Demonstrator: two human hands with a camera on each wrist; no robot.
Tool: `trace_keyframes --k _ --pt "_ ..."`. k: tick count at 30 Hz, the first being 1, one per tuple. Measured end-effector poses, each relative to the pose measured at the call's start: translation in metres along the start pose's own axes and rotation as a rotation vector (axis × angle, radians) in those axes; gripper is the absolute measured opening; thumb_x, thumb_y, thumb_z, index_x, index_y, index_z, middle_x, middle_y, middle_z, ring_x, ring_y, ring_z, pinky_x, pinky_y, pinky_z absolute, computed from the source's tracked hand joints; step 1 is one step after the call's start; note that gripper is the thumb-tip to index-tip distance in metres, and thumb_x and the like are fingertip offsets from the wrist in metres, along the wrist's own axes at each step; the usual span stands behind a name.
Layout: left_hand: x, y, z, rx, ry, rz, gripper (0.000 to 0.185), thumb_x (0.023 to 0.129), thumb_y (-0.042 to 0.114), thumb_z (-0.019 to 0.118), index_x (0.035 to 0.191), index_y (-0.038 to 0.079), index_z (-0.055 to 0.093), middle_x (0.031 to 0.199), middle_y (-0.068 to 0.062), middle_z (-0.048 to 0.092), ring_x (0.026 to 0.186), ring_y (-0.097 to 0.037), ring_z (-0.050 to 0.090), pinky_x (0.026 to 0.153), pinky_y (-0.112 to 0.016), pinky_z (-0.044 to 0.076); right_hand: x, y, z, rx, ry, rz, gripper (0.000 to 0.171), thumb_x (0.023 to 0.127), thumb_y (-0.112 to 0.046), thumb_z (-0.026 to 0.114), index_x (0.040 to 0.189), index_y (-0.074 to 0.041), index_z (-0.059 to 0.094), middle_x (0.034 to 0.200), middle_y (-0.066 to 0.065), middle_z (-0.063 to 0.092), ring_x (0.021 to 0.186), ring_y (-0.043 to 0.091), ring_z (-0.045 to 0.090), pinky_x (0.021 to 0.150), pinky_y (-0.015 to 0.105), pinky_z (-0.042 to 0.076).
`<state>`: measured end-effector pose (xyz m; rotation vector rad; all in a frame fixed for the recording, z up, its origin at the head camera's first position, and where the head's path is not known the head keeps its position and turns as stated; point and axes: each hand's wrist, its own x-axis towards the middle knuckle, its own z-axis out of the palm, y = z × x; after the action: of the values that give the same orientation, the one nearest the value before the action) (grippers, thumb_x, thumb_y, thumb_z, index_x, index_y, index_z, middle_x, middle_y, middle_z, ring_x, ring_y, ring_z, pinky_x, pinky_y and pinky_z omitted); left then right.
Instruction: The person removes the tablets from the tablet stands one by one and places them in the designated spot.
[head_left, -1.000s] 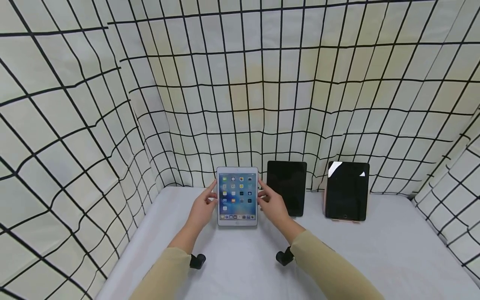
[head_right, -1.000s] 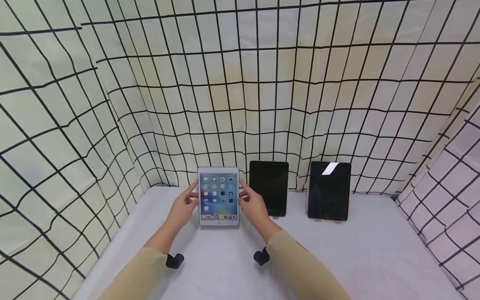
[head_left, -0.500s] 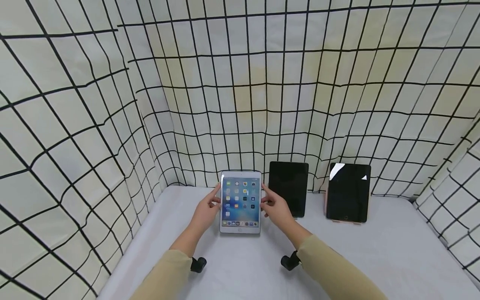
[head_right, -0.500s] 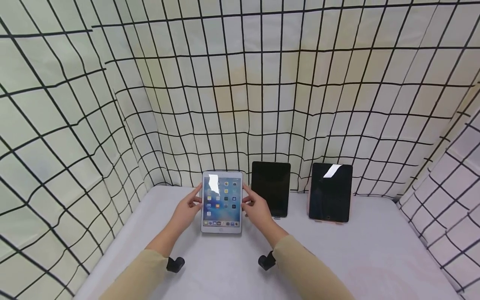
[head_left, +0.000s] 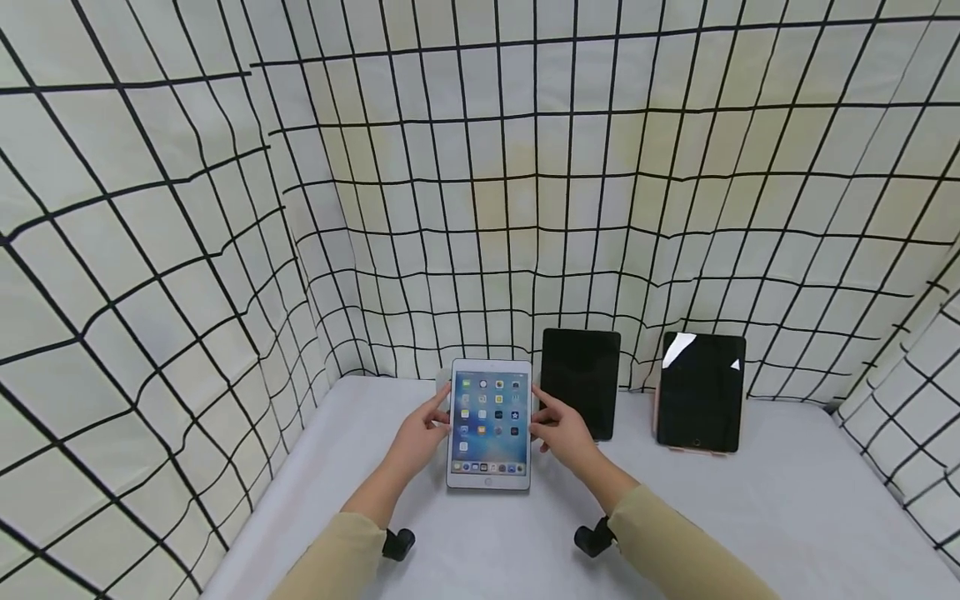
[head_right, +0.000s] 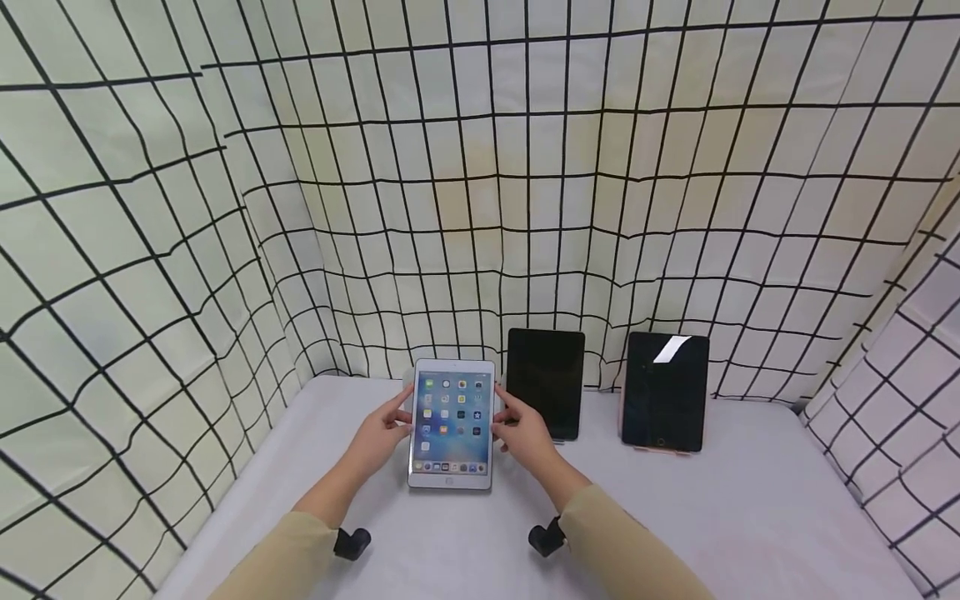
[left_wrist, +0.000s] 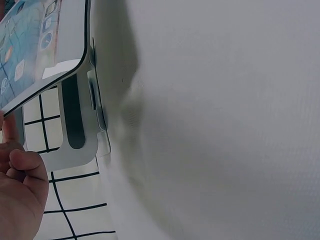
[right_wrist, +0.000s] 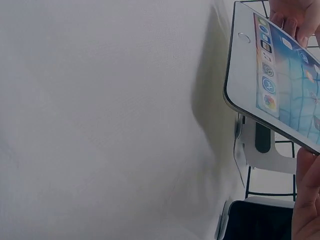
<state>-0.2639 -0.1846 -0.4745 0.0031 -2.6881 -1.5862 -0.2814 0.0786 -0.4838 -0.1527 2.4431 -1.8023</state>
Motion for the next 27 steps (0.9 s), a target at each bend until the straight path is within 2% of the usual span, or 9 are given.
trace_keyframes --k 6,10,21,27 --pt "0.001 0.0 -0.001 0.014 0.011 0.009 0.067 0.095 0.006 0.06 0.152 0.034 0.039 0.11 -0.008 0.064 0.097 -0.023 0.053 0.074 -0.032 0.044 -0.001 -0.003 -0.001 0.006 -0.005 -0.005 0.069 0.093 -0.003 0.067 0.152 -0.027 0.042 0.098 0.009 0.064 0.082 0.025 0.065 0.066 0.031 0.055" --pt "-0.001 -0.001 -0.001 0.013 -0.007 -0.009 0.068 0.095 0.005 0.06 0.153 0.034 0.038 0.111 -0.009 0.063 0.1 -0.024 0.054 0.075 -0.032 0.045 -0.003 -0.002 -0.001 0.016 -0.024 0.023 0.069 0.093 -0.004 0.068 0.152 -0.028 0.042 0.099 0.008 0.064 0.081 0.022 0.066 0.065 0.03 0.055" --pt "-0.008 -0.006 -0.005 0.02 -0.038 -0.037 0.067 0.093 0.002 0.059 0.153 0.026 0.041 0.107 -0.01 0.062 0.094 -0.022 0.054 0.07 -0.031 0.043 -0.01 -0.001 0.003 0.033 -0.075 0.068 0.069 0.092 -0.007 0.069 0.153 -0.025 0.041 0.1 0.009 0.063 0.079 0.022 0.066 0.064 0.03 0.055" --pt "-0.012 -0.01 -0.01 0.035 -0.067 -0.064 0.067 0.092 0.001 0.06 0.153 0.023 0.041 0.105 -0.01 0.062 0.096 -0.023 0.056 0.075 -0.035 0.045 -0.015 0.0 0.009 0.048 -0.099 0.111 0.069 0.092 -0.006 0.069 0.153 -0.022 0.041 0.099 0.011 0.063 0.078 0.021 0.068 0.064 0.03 0.054"
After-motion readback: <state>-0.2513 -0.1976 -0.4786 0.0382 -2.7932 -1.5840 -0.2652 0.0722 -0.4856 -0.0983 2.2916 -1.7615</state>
